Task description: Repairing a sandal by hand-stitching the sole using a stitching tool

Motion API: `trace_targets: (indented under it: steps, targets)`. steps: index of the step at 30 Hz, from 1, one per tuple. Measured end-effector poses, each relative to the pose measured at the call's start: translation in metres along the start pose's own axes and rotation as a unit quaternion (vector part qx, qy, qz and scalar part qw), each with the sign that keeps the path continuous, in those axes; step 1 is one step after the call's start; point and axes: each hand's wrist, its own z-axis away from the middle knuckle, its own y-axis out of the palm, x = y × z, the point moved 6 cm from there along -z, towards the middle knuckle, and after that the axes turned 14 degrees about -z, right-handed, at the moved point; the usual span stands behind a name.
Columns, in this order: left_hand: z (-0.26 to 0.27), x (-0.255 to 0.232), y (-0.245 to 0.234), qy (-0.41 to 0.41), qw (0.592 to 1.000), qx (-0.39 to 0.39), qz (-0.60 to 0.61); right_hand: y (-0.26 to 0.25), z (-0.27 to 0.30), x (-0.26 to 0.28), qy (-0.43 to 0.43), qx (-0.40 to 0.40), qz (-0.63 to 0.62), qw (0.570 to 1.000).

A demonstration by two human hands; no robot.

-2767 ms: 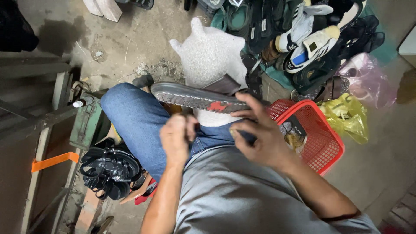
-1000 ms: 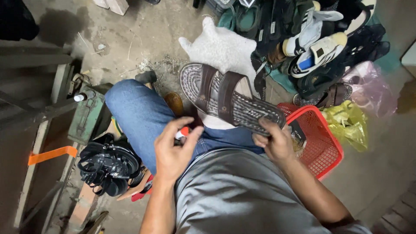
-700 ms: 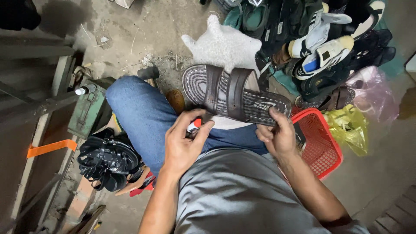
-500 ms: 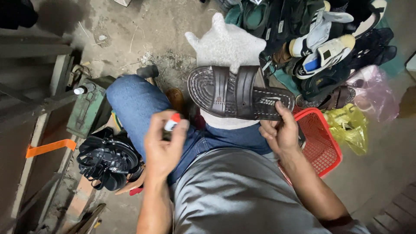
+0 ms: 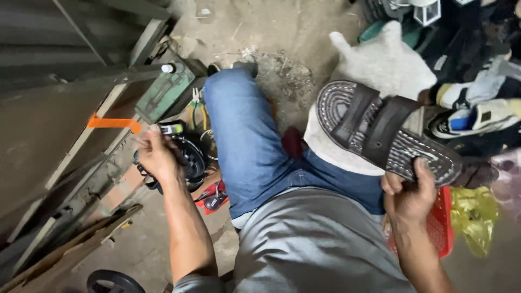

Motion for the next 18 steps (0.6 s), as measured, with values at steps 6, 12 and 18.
trace_targets:
  steps: [6, 12, 18]
  targets:
    - [-0.025, 0.093, 0.028, -0.238, 0.967, 0.052, 0.072, -0.003, 0.001, -0.001, -0.019, -0.051, 0.036, 0.998]
    - [-0.077, 0.137, 0.064, -0.346, 0.935, 0.073, 0.034, -0.009, 0.001, -0.003, -0.048, -0.107, 0.077, 0.990]
    - [-0.133, 0.191, 0.095, -0.385, 0.914, 0.104, 0.072, -0.004, 0.002, -0.003, -0.059, -0.140, 0.109, 0.982]
